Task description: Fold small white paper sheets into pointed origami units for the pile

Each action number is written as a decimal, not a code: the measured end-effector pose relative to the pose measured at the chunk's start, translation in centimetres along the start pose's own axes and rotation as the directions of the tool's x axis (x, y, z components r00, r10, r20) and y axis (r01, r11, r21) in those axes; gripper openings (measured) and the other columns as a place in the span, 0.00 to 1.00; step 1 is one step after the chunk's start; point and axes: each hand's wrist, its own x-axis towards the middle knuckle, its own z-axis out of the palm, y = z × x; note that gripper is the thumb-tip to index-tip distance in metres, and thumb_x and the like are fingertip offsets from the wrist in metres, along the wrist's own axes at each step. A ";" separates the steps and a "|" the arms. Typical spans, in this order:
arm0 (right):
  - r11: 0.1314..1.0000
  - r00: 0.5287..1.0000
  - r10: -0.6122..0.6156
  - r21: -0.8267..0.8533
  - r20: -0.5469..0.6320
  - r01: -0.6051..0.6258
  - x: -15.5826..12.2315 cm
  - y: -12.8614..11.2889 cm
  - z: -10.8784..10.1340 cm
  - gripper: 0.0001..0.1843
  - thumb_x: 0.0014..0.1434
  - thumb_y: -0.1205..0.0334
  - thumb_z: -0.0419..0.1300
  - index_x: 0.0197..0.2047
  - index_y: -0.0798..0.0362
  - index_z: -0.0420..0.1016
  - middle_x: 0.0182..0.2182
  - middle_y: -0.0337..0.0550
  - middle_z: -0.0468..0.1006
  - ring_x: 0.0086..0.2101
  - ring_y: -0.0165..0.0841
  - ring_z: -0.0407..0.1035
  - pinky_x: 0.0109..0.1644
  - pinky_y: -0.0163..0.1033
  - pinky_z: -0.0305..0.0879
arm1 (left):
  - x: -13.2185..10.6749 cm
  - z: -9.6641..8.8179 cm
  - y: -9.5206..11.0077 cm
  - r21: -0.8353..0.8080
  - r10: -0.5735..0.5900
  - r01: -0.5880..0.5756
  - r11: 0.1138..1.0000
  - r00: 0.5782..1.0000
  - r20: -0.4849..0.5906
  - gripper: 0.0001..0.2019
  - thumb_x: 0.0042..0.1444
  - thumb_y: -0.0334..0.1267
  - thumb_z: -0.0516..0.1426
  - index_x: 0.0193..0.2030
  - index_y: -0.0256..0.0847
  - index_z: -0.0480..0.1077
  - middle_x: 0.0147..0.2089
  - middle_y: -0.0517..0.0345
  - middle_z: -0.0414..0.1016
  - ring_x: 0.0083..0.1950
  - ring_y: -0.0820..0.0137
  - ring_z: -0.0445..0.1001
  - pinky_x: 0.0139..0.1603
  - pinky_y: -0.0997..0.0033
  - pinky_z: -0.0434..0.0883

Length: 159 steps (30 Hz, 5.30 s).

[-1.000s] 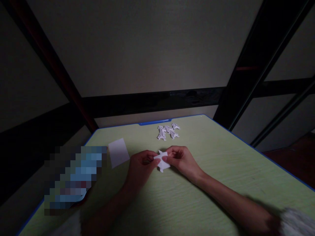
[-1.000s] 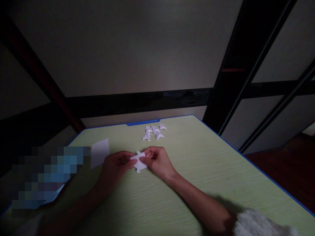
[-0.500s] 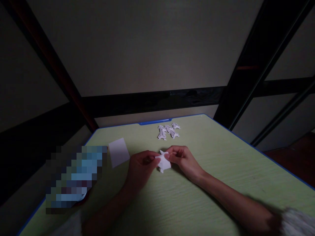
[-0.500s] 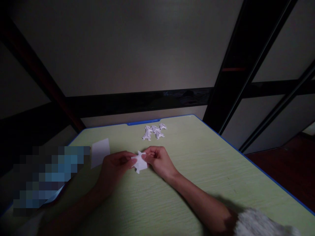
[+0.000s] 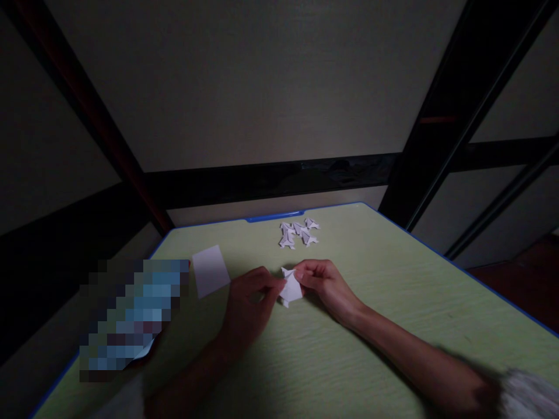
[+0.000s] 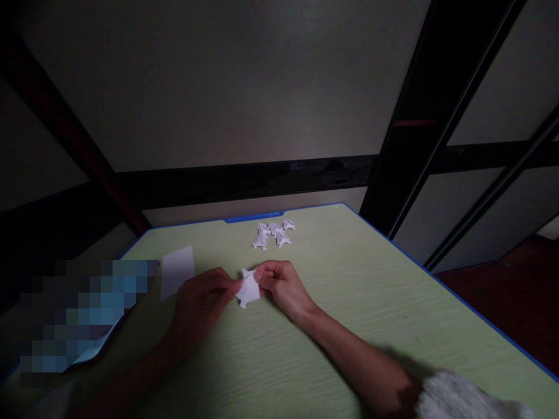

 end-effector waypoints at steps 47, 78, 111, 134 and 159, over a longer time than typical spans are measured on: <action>0.998 0.998 0.019 0.066 -0.060 -0.015 0.1 -0.1 0.0 0.09 0.33 0.65 0.66 0.20 0.59 0.71 0.14 0.35 0.68 0.17 0.22 0.57 0.23 0.31 0.49 | 0.0 -0.3 -0.1 0.008 0.052 -0.053 0.999 0.997 0.051 0.08 0.42 0.26 0.54 0.17 0.37 0.71 0.20 0.59 0.69 0.23 0.76 0.69 0.24 0.80 0.67; 0.991 0.996 0.048 0.125 -0.069 -0.039 -0.1 -0.5 0.2 0.07 0.35 0.64 0.65 0.19 0.60 0.73 0.14 0.37 0.71 0.17 0.23 0.61 0.23 0.30 0.54 | 0.0 -0.3 -0.1 0.084 0.212 -0.213 0.974 0.977 0.012 0.09 0.43 0.24 0.54 0.24 0.37 0.73 0.22 0.58 0.70 0.24 0.76 0.68 0.24 0.80 0.66; 0.998 1.000 -0.005 0.058 -0.022 0.006 -0.1 -0.2 -0.1 0.10 0.34 0.62 0.66 0.19 0.59 0.71 0.13 0.34 0.68 0.16 0.20 0.56 0.22 0.30 0.47 | -0.6 -0.3 -0.2 0.182 0.444 -0.447 0.876 0.894 0.061 0.10 0.44 0.22 0.52 0.26 0.37 0.72 0.26 0.56 0.71 0.27 0.77 0.70 0.26 0.82 0.68; 0.984 0.997 -0.076 -0.159 0.006 0.076 -0.1 -0.2 -0.1 0.13 0.37 0.57 0.64 0.19 0.58 0.68 0.13 0.34 0.66 0.16 0.22 0.55 0.21 0.31 0.49 | 1.1 -0.2 -0.8 -0.172 -0.535 0.699 0.694 0.661 0.527 0.18 0.41 0.48 0.55 0.16 0.32 0.68 0.15 0.57 0.70 0.17 0.76 0.68 0.17 0.79 0.62; 0.994 0.998 0.011 -0.112 0.063 -0.004 0.2 -0.5 -0.2 0.16 0.28 0.68 0.67 0.23 0.58 0.66 0.18 0.33 0.68 0.19 0.22 0.60 0.23 0.31 0.54 | 1.0 -0.1 -1.6 -0.176 -0.522 0.645 0.743 0.725 0.449 0.11 0.41 0.40 0.57 0.15 0.34 0.69 0.14 0.59 0.70 0.16 0.76 0.68 0.19 0.79 0.65</action>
